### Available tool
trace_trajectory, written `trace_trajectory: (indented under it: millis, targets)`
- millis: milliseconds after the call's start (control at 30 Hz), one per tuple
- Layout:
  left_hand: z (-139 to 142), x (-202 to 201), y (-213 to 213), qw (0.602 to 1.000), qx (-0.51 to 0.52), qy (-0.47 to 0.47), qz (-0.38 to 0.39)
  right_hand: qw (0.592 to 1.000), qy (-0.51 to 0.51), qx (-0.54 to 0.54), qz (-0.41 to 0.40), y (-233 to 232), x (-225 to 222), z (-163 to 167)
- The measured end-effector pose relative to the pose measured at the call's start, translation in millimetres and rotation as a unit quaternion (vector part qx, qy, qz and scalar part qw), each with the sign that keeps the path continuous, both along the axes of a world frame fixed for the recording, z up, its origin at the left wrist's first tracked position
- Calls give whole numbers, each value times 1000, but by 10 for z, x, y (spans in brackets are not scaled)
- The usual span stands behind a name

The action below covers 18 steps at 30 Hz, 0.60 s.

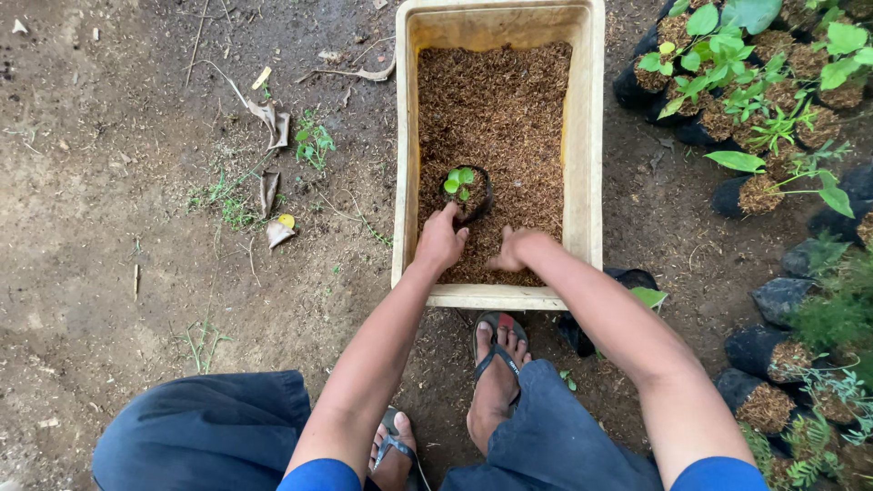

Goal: The person gathers small potted seedlings from a concrete area, carries them to a dirt patch, and places them into a rectangular container filled with soil. They then add more soil around the seedlings and arrange the pots on the ground.

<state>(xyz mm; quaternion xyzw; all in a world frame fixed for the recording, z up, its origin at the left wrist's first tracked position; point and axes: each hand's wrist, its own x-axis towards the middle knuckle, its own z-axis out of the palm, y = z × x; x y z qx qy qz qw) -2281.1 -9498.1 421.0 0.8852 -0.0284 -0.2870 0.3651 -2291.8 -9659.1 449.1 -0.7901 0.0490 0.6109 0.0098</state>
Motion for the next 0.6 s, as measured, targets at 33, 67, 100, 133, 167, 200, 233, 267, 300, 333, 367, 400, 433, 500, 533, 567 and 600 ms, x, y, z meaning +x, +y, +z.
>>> trace_trajectory:
  millis: [33, 67, 100, 133, 167, 200, 233, 267, 300, 333, 367, 400, 433, 500, 533, 567, 600]
  targets:
    - [-28, 9, 4, 1000, -9, -20, -2, 1000, -10, 15, 21, 84, -105, -18]
    - [-54, 18, 4, 999, -20, -39, -4, 998, -20, 30, 42, 129, -181, -62]
    - [-76, 31, 10, 999, -18, -24, 12, 997, -35, 58, 35, 130, -215, -128]
    - [-91, 46, 21, 999, -15, -8, 28, 995, -49, 87, 27, 121, -243, -210]
    - [-97, 53, 25, 999, -12, 10, 43, 991, -61, 115, 18, 88, -260, -300]
    - [-92, 59, 38, 999, -11, -23, 43, 986, -80, 147, 11, 23, -244, -386]
    - [-77, 60, 41, 997, -11, -58, 42, 979, -102, 179, 5, -66, -198, -460]
    - [-50, 48, 36, 995, -9, -90, 41, 970, -121, 211, -3, -130, -163, -520]
    - [-13, 27, 29, 998, 12, -45, 34, 973, -130, 189, -3, -189, -133, -556]
    - [32, -4, 8, 999, 33, -1, 25, 976, -141, 166, -4, -255, -99, -566]
    - [83, -34, -17, 998, 51, 38, 16, 978, -157, 141, -4, -304, -61, -551]
    - [138, -73, -52, 999, 49, 18, -15, 978, -157, 133, -16, -348, -27, -511]
    - [195, -120, -74, 998, 48, 2, -46, 979, -154, 127, -29, -376, -10, -453]
    - [303, -214, -72, 995, 9, -23, -96, 981, -133, 121, -68, -397, -8, -297]
    - [345, -242, -44, 992, -31, -36, -114, 981, -119, 119, -94, -408, -1, -208]
    - [373, -263, -1, 987, -70, -49, -133, 980, -106, 117, -120, -414, 3, -120]
    - [385, -268, 54, 992, -38, -10, -122, 973, -150, 135, -109, -422, 2, -34]
